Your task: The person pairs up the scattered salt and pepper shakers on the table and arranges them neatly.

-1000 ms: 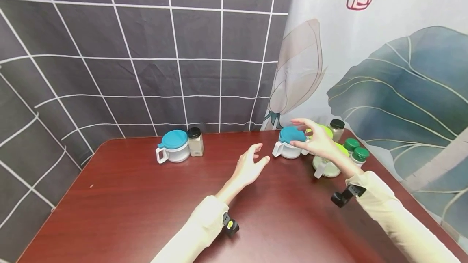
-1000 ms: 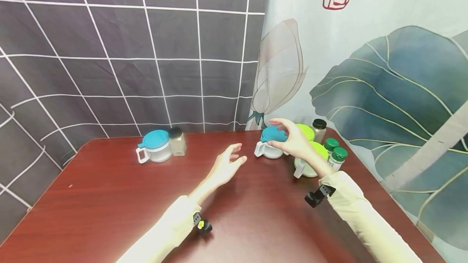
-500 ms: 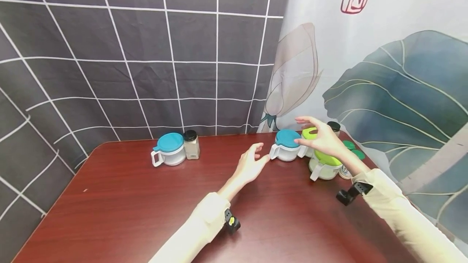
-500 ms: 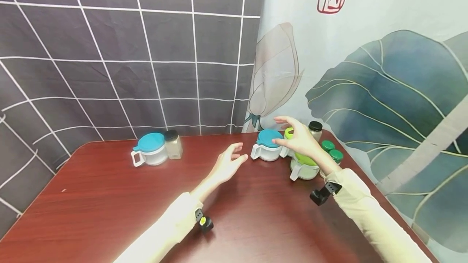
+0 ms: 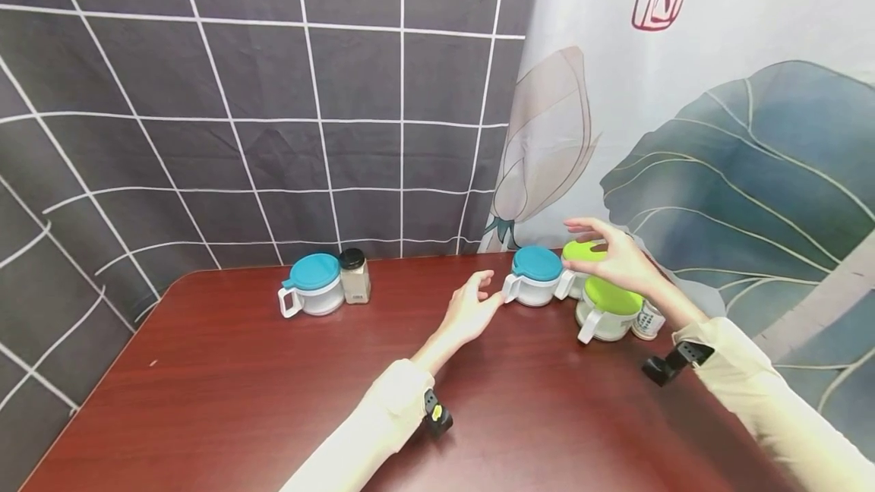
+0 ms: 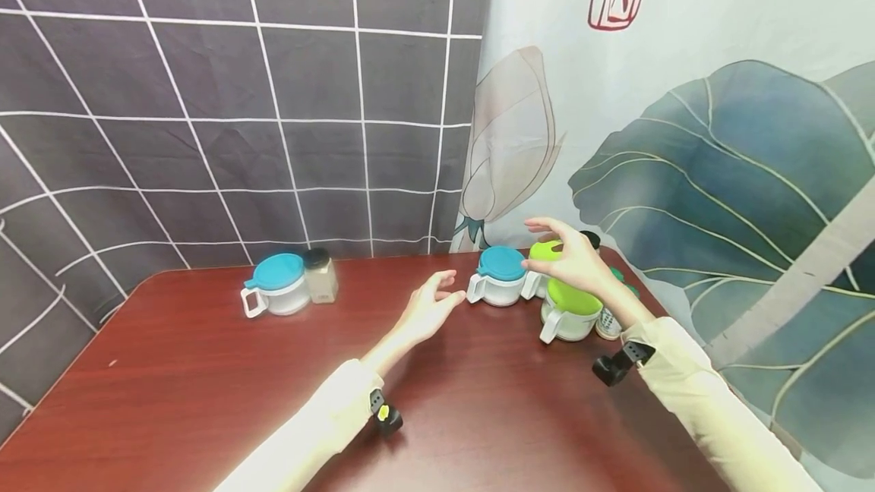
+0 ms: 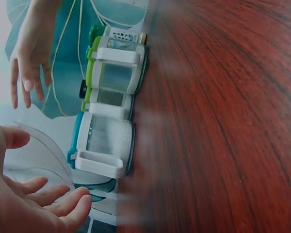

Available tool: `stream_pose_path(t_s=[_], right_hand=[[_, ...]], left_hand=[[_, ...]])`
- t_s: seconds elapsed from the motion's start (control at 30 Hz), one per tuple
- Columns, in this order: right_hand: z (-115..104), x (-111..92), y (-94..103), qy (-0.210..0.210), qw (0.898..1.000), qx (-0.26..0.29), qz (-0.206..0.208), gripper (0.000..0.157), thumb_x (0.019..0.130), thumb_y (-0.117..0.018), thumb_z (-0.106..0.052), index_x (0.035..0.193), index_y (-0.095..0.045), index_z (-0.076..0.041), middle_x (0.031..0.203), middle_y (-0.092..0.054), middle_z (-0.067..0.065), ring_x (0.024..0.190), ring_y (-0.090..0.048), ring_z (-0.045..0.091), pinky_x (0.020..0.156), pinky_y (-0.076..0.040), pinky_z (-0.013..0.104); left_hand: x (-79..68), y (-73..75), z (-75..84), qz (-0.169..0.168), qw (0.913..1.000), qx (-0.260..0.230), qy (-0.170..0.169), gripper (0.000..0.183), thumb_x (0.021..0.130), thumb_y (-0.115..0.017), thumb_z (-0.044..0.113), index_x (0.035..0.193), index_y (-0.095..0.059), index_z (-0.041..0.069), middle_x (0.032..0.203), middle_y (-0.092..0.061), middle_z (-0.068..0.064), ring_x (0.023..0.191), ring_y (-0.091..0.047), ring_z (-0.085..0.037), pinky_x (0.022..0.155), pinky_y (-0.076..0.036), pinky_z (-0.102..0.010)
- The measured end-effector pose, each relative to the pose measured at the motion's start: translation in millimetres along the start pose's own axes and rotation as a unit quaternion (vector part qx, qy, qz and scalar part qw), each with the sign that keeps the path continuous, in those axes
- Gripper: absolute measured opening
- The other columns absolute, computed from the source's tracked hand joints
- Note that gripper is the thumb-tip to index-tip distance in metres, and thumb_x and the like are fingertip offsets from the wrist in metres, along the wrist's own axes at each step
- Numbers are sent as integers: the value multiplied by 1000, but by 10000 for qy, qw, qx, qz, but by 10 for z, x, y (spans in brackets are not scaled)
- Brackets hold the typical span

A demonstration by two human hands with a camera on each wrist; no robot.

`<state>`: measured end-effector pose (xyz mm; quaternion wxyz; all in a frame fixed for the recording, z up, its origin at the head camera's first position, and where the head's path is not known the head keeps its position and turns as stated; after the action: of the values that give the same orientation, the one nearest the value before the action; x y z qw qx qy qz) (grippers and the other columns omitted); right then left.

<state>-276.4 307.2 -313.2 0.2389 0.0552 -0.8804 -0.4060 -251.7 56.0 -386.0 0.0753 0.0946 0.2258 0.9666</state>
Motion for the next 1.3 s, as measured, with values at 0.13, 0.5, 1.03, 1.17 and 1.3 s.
stream_pose_path(t_s=[0.13,0.5,1.03,1.17,1.3], right_hand=[[53,-11,36,118,9995,-237,161,61,77,-79,-16,132,-53,-7,129,-60,15,107,-61,33,85,-46,17],[205,-78,129,-39,9996,-248,100,59,80,-78,-21,132,-54,-10,131,-58,15,103,-57,4,86,-46,13],[350,-145,306,-123,9997,-73,196,58,80,-77,-17,132,-53,-5,127,-57,20,92,-51,-13,70,-51,13],[392,-180,346,-167,9997,-87,170,57,81,-76,-18,132,-52,-5,128,-57,20,92,-50,-15,67,-53,18],[472,-200,384,-191,9996,-118,178,57,82,-76,-20,132,-52,-7,128,-57,17,97,-51,-10,74,-49,11]], left_hand=[[23,-28,8,59,9999,-54,-68,45,91,-61,24,133,-53,8,131,-60,-14,114,-62,-32,95,-50,-40],[76,-76,78,79,9997,-151,-178,46,92,-59,25,134,-53,9,132,-60,-14,116,-61,-31,97,-48,-40],[143,-167,146,137,9994,-171,-260,46,91,-60,25,134,-53,7,133,-59,-14,117,-60,-30,99,-47,-43],[130,-220,161,135,9991,-257,-320,47,90,-60,25,133,-53,6,131,-60,-14,116,-61,-30,98,-47,-42],[112,-264,200,205,9986,-339,-357,47,89,-61,24,132,-54,7,130,-61,-13,115,-61,-30,96,-47,-42]])
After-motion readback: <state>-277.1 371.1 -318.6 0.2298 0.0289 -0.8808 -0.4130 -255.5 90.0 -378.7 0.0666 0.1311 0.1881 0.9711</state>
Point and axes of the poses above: each hand's wrist, its own x-axis towards the middle knuckle, its own y-axis out of the back of the hand, z = x × y, the point moved 1 cm from there along x, towards the middle knuckle
